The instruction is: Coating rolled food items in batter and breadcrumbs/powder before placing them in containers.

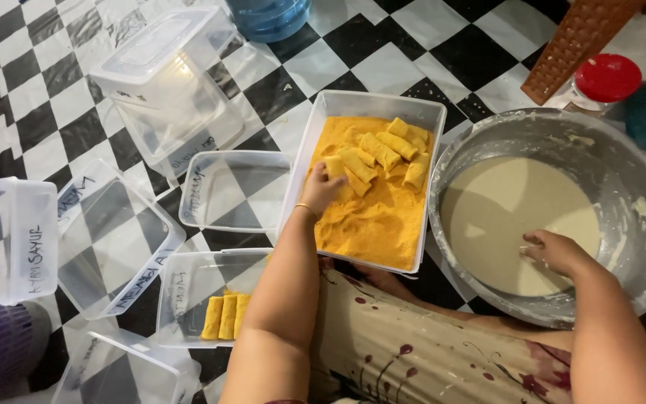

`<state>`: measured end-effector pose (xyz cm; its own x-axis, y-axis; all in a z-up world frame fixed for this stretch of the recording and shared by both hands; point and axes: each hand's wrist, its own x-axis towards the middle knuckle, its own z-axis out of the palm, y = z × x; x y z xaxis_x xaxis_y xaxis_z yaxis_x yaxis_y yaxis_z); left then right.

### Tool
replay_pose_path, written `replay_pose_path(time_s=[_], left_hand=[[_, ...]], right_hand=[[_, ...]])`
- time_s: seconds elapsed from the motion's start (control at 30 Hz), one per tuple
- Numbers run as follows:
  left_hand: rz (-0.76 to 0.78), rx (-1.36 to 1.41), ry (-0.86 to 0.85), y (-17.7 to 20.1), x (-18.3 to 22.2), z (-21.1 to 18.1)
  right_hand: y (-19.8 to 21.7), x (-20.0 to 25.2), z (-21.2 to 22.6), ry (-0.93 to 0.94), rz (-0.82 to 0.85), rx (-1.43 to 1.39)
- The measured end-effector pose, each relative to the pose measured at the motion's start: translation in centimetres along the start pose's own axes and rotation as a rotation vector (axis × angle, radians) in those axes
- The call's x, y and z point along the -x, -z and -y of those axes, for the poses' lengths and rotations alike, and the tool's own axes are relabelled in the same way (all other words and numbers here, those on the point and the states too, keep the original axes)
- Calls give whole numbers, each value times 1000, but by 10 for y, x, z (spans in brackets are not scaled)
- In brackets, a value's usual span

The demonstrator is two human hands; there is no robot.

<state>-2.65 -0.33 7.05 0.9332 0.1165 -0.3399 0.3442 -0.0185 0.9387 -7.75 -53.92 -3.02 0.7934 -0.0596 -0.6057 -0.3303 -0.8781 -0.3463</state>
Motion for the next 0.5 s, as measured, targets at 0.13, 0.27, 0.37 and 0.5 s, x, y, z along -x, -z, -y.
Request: replay_pose_path(time_s=[0.13,0.27,0.37,0.5], left_hand=[[-58,-1390,-258,-10,8,-1],[-82,-1124,-245,0,-4,15],[55,-622,-112,16,9,-4],[229,113,-279,61,29,-11]], right_hand=[[4,8,5,-51,18,14],[4,13,7,-24,10,14],[1,8,-2,-13,2,4],[-7,-10,-27,78,-1,96]])
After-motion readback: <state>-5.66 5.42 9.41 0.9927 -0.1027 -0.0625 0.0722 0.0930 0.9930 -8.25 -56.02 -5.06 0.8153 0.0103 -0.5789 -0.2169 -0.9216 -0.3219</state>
